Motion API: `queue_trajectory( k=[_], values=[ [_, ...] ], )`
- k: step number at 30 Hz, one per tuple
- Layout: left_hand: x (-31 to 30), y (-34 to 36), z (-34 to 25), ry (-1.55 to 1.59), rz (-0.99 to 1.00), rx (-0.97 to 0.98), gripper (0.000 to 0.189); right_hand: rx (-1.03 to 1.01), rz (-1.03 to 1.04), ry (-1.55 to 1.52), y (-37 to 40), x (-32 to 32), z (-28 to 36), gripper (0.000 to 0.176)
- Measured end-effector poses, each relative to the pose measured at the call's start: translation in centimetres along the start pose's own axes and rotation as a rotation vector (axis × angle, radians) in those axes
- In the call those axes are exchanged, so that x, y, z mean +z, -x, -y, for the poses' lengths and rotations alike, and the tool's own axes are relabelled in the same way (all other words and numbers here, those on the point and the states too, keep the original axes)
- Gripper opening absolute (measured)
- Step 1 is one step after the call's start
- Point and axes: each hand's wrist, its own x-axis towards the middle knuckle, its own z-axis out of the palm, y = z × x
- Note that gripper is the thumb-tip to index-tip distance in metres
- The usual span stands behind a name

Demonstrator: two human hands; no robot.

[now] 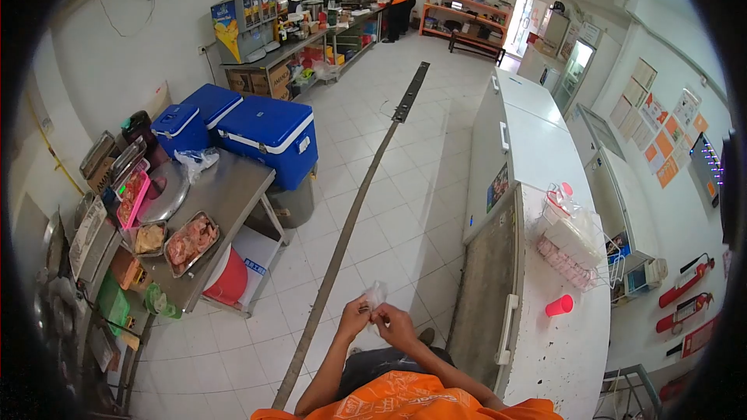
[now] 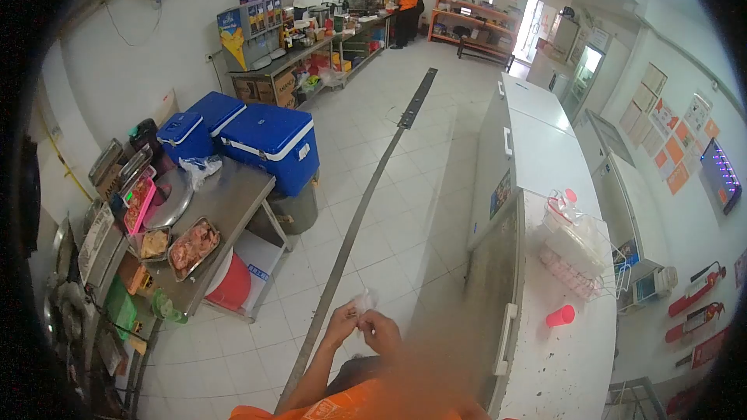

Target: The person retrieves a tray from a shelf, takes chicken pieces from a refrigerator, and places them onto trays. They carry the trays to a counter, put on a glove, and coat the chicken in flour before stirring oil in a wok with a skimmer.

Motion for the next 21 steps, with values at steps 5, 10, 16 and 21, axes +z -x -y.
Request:
queue_trajectory(
  k=[5,10,16,21],
  values=[
    [-1.0,-3.2,2.7,0.609,-0.214,-0.125,0.031,0.012,0.076,0.065,0.2,0.8,-0.9,0.004],
    [2.2,-1.4,-4.9,1.133,-0.135,-0.088,0.031,-0.140,-0.051,0.043,-0.4,0.4,-0.6,0.006],
    [1.9,-4.7,0.9,0.515,-0.276,-0.122,0.055,0.007,0.121,-0.142,0.4,-0.6,-0.8,0.006],
    [3.3,-4.8,-0.1,0.659,-0.220,-0.095,0.078,0.070,0.178,-0.203,2.5,-0.7,-2.0,0.004]
  ],
)
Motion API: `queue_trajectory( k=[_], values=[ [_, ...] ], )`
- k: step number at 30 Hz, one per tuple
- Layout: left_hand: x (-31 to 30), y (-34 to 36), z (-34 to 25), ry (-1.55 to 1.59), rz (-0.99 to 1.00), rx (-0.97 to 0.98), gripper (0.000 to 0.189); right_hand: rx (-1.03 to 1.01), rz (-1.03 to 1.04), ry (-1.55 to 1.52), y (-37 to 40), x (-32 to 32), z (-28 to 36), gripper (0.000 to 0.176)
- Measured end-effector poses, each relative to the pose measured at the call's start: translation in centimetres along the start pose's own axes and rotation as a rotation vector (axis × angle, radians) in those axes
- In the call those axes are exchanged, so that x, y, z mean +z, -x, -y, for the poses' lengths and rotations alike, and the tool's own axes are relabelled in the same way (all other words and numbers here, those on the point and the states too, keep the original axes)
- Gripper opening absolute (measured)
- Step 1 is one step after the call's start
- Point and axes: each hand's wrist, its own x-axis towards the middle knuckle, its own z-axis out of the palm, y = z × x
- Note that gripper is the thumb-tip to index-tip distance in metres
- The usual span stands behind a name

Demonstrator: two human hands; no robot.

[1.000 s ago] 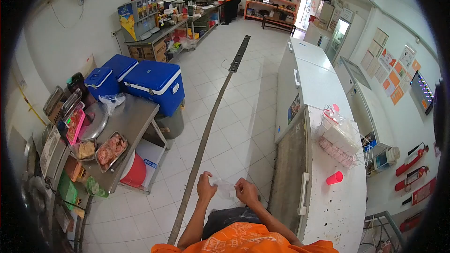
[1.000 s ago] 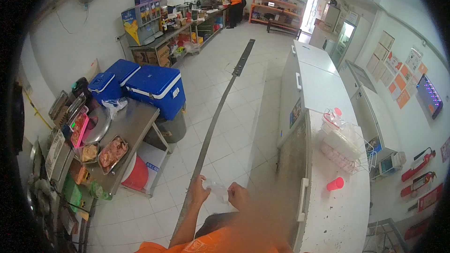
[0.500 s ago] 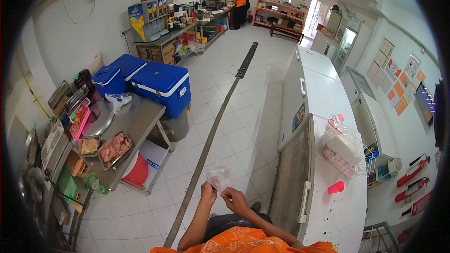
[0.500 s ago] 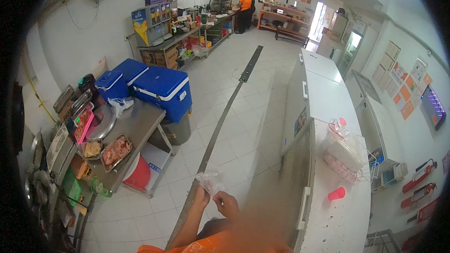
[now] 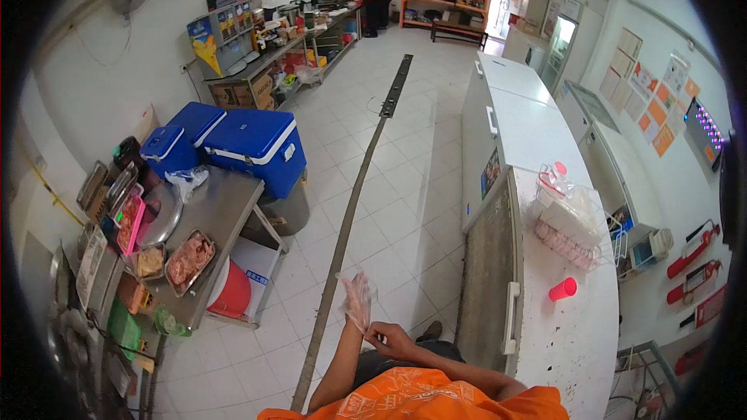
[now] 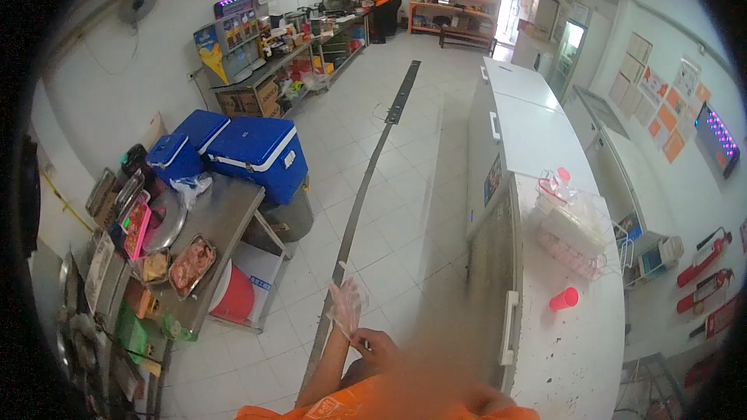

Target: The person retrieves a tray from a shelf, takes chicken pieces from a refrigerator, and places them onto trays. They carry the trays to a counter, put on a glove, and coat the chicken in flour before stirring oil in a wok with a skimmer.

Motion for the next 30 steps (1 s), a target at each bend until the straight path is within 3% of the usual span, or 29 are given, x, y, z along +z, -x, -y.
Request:
queue_trajectory(
  k=[2,6,7,9,10,11,13,15,16,17,18,19,20,21,24,26,27,29,30],
  values=[
    [1.1,0.4,-1.2,-0.028,0.007,-0.016,0.078,0.021,0.097,0.067,0.7,-0.9,-0.3,0.003],
    [3.2,2.2,-1.5,-0.061,0.010,-0.084,0.079,0.129,-0.002,-0.004,0.1,-3.7,0.3,0.004],
    [2.3,1.2,-0.1,-0.086,0.022,-0.106,0.079,0.060,0.123,-0.016,-0.2,-4.5,0.6,0.003],
    [-0.2,-1.6,3.6,-0.159,0.048,0.047,0.080,-0.069,0.311,-0.043,-0.1,-5.7,0.9,0.003],
    [0.0,-2.4,3.6,-0.201,0.096,-0.006,0.080,0.072,0.133,-0.003,-0.9,-5.8,-0.9,0.003],
    [0.2,-2.9,3.8,-0.219,0.083,0.059,0.079,0.108,0.062,-0.022,-1.0,-6.4,-0.9,0.003],
    [2.2,-1.9,4.4,-0.270,0.088,0.084,0.078,-0.162,0.437,-0.168,-0.9,-7.9,-1.1,0.004],
    [6.4,-0.9,2.8,-0.407,-0.001,0.113,0.077,-0.123,0.355,-0.118,-0.6,-9.1,-1.1,0.006],
    [7.0,-1.8,2.8,-0.432,0.012,0.104,0.077,-0.089,0.394,-0.123,-1.2,-11.3,-1.6,0.005],
    [7.5,-3.0,3.0,-0.352,-0.111,0.070,0.076,-0.055,0.448,-0.122,-1.9,-14.0,-2.2,0.005],
    [8.0,-3.8,3.3,-0.265,-0.241,0.036,0.076,-0.076,0.380,-0.097,-2.4,-16.9,-2.8,0.005],
    [8.7,-4.1,3.2,-0.270,-0.247,0.032,0.076,-0.064,0.348,0.017,-2.9,-20.6,-2.8,0.007],
    [9.6,-4.2,2.8,-0.229,-0.265,0.056,0.073,-0.101,0.183,0.043,-3.0,-24.7,-2.7,0.009],
    [10.3,-4.5,2.7,-0.187,-0.283,0.082,0.070,-0.012,0.082,0.188,-3.3,-29.8,-1.5,0.009],
    [10.6,-5.9,3.2,-0.194,-0.237,0.067,0.062,0.088,-0.542,0.407,-4.0,-44.3,-1.2,0.010],
    [12.0,-6.1,4.1,-0.225,-0.226,0.062,0.059,-0.021,-1.011,0.693,-5.3,-54.2,-5.9,0.016],
    [12.8,-6.3,4.6,-0.251,-0.206,0.061,0.056,-0.024,-1.122,1.010,-5.3,-57.5,-5.2,0.020],
    [14.1,-6.3,5.6,-0.241,-0.186,0.035,0.054,0.102,-1.102,1.412,-5.3,-62.1,-6.3,0.015],
    [14.8,-6.4,6.1,-0.230,-0.157,0.014,0.052,0.259,-0.981,1.351,-5.0,-64.6,-7.8,0.012]
  ],
)
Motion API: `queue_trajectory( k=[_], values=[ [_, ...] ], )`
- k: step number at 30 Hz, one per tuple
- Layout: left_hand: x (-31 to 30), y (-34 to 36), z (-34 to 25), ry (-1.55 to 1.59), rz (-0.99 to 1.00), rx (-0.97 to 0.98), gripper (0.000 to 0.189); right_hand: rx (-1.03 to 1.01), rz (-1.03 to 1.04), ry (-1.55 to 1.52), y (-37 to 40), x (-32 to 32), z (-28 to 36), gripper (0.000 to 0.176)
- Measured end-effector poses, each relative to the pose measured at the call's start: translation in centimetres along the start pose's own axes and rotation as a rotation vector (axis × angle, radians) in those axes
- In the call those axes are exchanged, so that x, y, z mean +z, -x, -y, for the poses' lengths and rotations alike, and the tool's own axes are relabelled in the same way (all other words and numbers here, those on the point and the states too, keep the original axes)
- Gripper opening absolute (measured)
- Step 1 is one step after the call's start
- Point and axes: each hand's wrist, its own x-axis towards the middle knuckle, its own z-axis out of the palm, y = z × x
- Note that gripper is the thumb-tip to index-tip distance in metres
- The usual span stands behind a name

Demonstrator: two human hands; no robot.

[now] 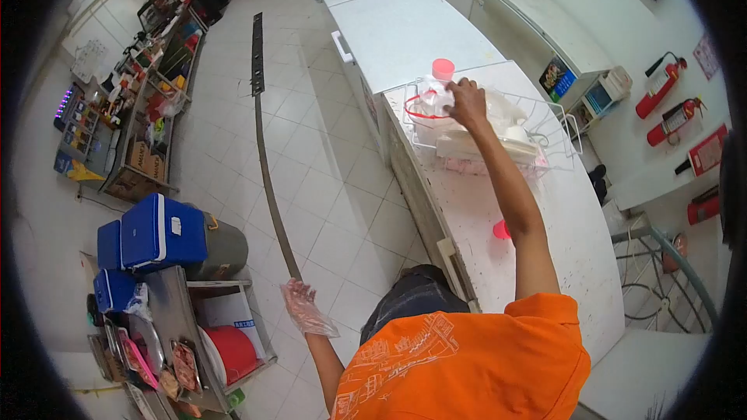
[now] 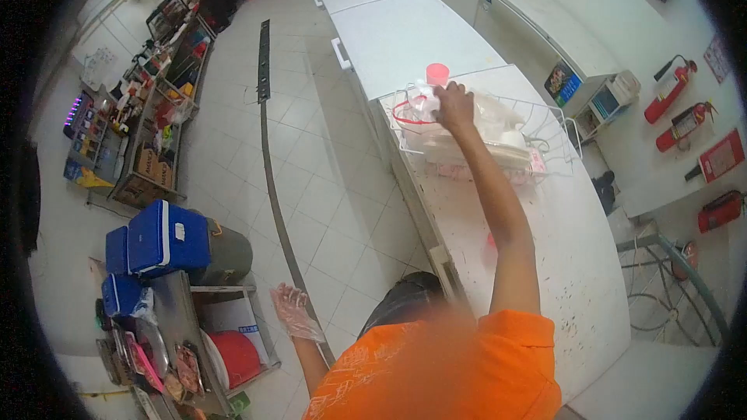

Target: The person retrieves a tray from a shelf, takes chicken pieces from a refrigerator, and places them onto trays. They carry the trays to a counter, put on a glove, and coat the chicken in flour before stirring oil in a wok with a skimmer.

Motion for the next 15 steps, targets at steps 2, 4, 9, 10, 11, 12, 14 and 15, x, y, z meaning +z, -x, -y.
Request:
queue_trajectory(
  k=[2,4,9,10,11,12,14,15],
  values=[
    [1.3,0.6,0.2,-0.024,-0.006,0.003,0.053,0.097,0.071,-0.136,-1.0,1.0,-2.6,0.010],
    [2.0,1.0,0.7,-0.042,-0.014,0.002,0.053,0.188,-0.138,-0.329,-1.2,-0.6,-3.4,0.009],
    [3.1,0.9,1.4,-0.066,-0.025,-0.020,0.056,0.280,-0.202,-0.622,0.0,-2.2,-6.5,0.016],
    [3.5,0.7,1.5,-0.068,-0.019,-0.021,0.056,0.369,-0.165,-0.646,0.3,-3.3,-6.8,0.019],
    [4.0,0.5,1.6,-0.078,-0.005,-0.015,0.054,0.460,-0.128,-0.668,0.6,-4.0,-7.2,0.022],
    [4.3,0.3,1.7,-0.089,0.010,-0.010,0.052,0.470,-0.136,-0.694,0.9,-4.2,-7.7,0.022],
    [6.2,0.2,1.5,-0.120,0.038,-0.014,0.048,0.433,-0.175,-0.624,1.5,-4.4,-8.7,0.022],
    [7.3,0.2,1.4,-0.145,0.057,-0.014,0.045,0.388,-0.207,-0.558,1.8,-4.5,-9.3,0.023]
  ],
)
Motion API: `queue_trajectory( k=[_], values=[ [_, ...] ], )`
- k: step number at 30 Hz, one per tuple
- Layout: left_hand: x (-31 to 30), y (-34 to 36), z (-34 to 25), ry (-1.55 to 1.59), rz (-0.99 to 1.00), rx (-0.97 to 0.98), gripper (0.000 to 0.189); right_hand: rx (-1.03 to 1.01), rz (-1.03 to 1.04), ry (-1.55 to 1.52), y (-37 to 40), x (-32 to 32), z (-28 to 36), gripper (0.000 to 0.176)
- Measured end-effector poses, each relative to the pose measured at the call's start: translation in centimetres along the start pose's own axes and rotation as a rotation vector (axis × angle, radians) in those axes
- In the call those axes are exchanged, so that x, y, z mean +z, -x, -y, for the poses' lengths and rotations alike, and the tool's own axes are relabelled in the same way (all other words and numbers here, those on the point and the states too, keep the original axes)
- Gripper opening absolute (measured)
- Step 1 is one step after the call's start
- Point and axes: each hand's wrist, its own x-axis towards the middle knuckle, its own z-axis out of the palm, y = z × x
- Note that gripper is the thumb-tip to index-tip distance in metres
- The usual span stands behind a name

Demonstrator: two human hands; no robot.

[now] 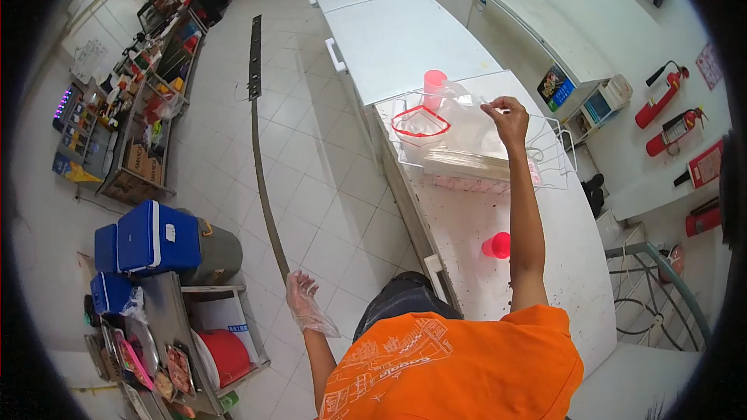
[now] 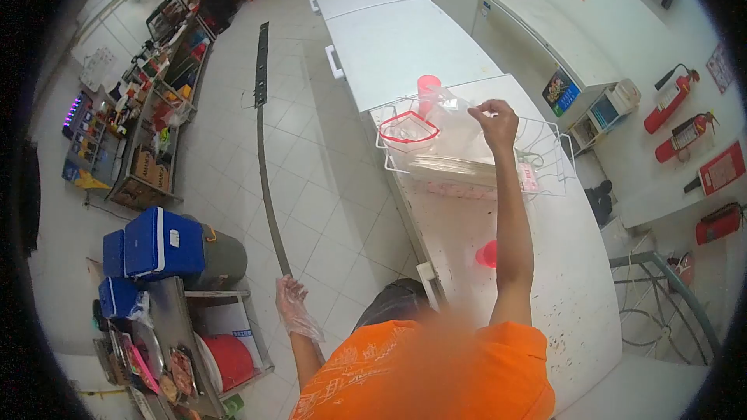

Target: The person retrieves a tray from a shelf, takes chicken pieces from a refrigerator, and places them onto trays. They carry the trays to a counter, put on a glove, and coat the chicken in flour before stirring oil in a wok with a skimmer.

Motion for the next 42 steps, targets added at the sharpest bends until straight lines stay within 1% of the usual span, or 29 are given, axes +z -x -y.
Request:
queue_trajectory(
  k=[4,6,7,9,10,11,12,14,16,18,19,21,22,24,25,26,27,28,29,30,31,33,34,35,37,38,39,40,42],
  values=[
    [7.0,1.7,-2.3,-0.199,0.090,0.096,0.045,-0.108,-0.085,-0.001,0.1,-1.4,0.5,0.029],
    [10.9,2.9,-3.5,-0.327,0.264,0.200,0.041,0.160,0.126,0.249,0.5,-2.5,2.2,0.035],
    [12.7,3.3,-3.8,-0.327,0.271,0.202,0.041,0.226,0.231,0.302,0.5,-3.0,2.5,0.040],
    [16.0,4.1,-4.2,-0.378,0.480,0.204,0.039,0.230,0.261,0.225,0.4,-3.2,1.3,0.039],
    [17.3,4.5,-4.3,-0.376,0.484,0.206,0.039,0.232,0.297,0.147,0.3,-3.4,0.8,0.039],
    [18.4,4.9,-4.4,-0.372,0.615,0.217,0.031,0.127,0.235,-0.060,0.6,-3.7,0.9,0.033],
    [19.3,5.4,-4.4,-0.367,0.747,0.226,0.023,0.127,0.230,-0.059,0.7,-3.9,0.9,0.033],
    [20.5,6.3,-4.0,-0.331,0.820,0.180,0.021,0.098,-0.068,-0.186,1.0,-5.0,2.1,0.031],
    [21.5,7.1,-3.9,-0.291,0.889,0.130,0.020,0.103,-0.004,-0.230,1.7,-7.1,4.1,0.031],
    [22.1,7.9,-3.8,-0.288,1.023,0.023,0.039,0.325,0.039,-0.978,3.6,-7.6,7.8,0.027],
    [22.3,7.9,-3.6,-0.280,1.015,0.019,0.039,0.408,0.138,-1.156,5.2,-7.7,9.4,0.026],
    [22.4,8.0,-3.0,-0.081,1.261,-0.238,0.077,0.537,0.354,-1.402,9.2,-7.0,12.8,0.025],
    [22.1,8.6,-2.9,-0.068,1.224,-0.243,0.077,0.592,0.470,-1.474,11.4,-6.3,14.3,0.026],
    [21.8,9.7,-3.7,0.252,1.199,-0.447,0.093,0.684,0.533,-1.460,15.0,-4.3,16.4,0.024],
    [21.3,9.8,-4.3,0.266,1.151,-0.437,0.093,0.747,0.555,-1.445,16.3,-3.3,17.1,0.022],
    [20.7,9.7,-5.1,0.239,1.022,-0.399,0.078,0.776,0.599,-1.448,17.9,-1.5,16.6,0.022],
    [19.8,9.5,-5.5,0.211,0.895,-0.363,0.063,0.782,0.423,-1.367,19.9,1.0,15.3,0.025],
    [18.0,8.3,-4.4,0.223,0.854,-0.355,0.063,0.778,0.251,-1.276,21.4,2.6,14.9,0.028],
    [15.6,6.1,-2.1,0.101,0.734,-0.337,0.055,0.798,0.287,-1.275,21.9,2.8,15.4,0.028],
    [13.7,4.9,-1.0,-0.021,0.616,-0.326,0.046,0.846,0.456,-1.237,22.1,2.7,15.8,0.029],
    [12.5,5.0,-1.3,-0.010,0.588,-0.330,0.046,0.888,0.623,-1.189,22.3,2.8,16.0,0.029],
    [10.5,5.3,-1.9,0.090,0.413,-0.311,0.023,0.911,0.753,-1.118,23.1,4.2,16.0,0.032],
    [9.3,5.2,-1.6,0.114,0.381,-0.317,0.023,0.920,0.858,-1.054,23.9,4.8,16.0,0.035],
    [7.9,5.1,-1.0,0.098,0.295,-0.249,0.024,0.928,0.902,-1.030,25.1,5.4,16.1,0.035],
    [5.2,5.0,0.2,0.111,0.174,-0.171,0.026,0.701,0.728,-0.715,27.2,6.9,16.6,0.038],
    [4.0,4.9,0.6,0.110,0.064,-0.170,0.024,0.685,0.778,-0.706,27.9,6.6,18.0,0.038],
    [2.6,5.0,1.0,0.111,-0.047,-0.170,0.022,-0.002,0.792,-0.431,28.8,5.7,19.6,0.039],
    [1.5,5.2,0.8,0.147,-0.086,-0.164,0.022,-0.686,0.727,-0.156,29.6,5.2,20.9,0.041],
    [-0.6,6.4,0.6,0.260,-0.247,-0.131,0.020,-0.817,0.864,-0.194,33.5,5.6,23.2,0.038]
  ],
)
